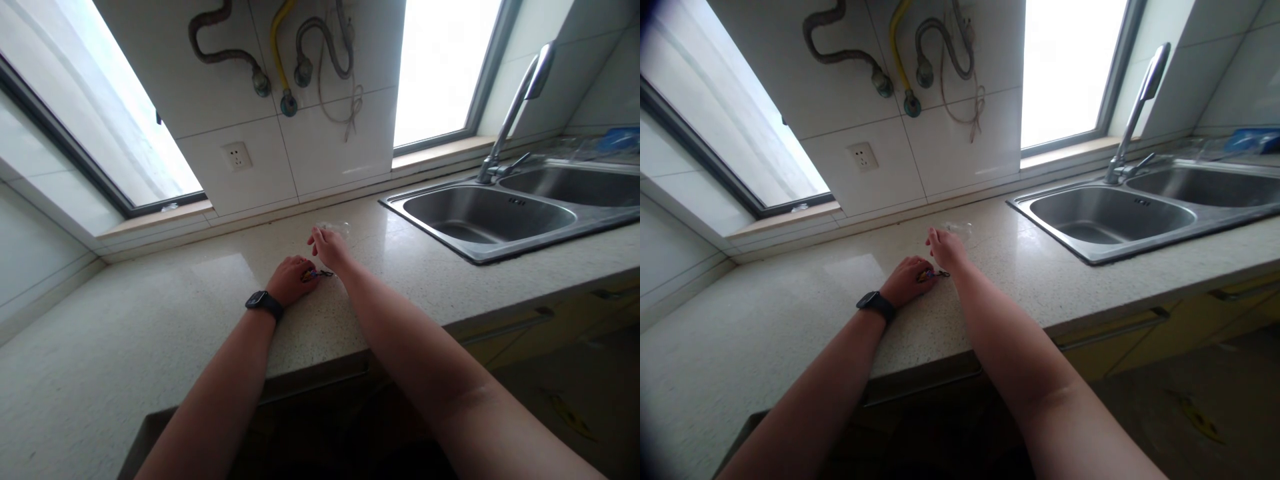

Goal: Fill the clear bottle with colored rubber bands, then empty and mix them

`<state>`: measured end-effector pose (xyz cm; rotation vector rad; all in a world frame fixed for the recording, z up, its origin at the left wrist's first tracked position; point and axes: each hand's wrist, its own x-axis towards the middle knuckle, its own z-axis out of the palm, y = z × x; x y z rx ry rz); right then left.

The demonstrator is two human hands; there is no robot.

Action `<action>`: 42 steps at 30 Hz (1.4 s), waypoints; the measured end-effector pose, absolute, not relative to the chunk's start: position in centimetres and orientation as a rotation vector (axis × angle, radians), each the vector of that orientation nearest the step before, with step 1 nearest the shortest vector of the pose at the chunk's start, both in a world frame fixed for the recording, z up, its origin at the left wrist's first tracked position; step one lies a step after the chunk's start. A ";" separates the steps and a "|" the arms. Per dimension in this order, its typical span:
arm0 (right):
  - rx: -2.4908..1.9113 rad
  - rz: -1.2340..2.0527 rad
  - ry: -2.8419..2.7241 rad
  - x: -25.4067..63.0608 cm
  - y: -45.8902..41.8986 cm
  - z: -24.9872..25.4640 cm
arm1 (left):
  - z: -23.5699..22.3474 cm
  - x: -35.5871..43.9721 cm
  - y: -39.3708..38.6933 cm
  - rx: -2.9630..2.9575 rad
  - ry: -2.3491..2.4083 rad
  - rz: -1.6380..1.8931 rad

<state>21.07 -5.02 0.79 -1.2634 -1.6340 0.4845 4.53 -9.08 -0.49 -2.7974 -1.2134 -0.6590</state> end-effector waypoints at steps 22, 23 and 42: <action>-1.273 0.536 -1.685 21.0 -4.9 0.6 | -0.4 0.5 -6.6 -2.152 -2.012 -2.103; -1.277 0.542 -1.683 21.0 -4.9 0.6 | -0.4 0.1 -6.4 -2.081 -2.026 -2.205; -1.283 0.555 -1.703 21.2 -4.5 0.2 | -1.6 -2.5 -4.0 -1.613 -2.179 -2.757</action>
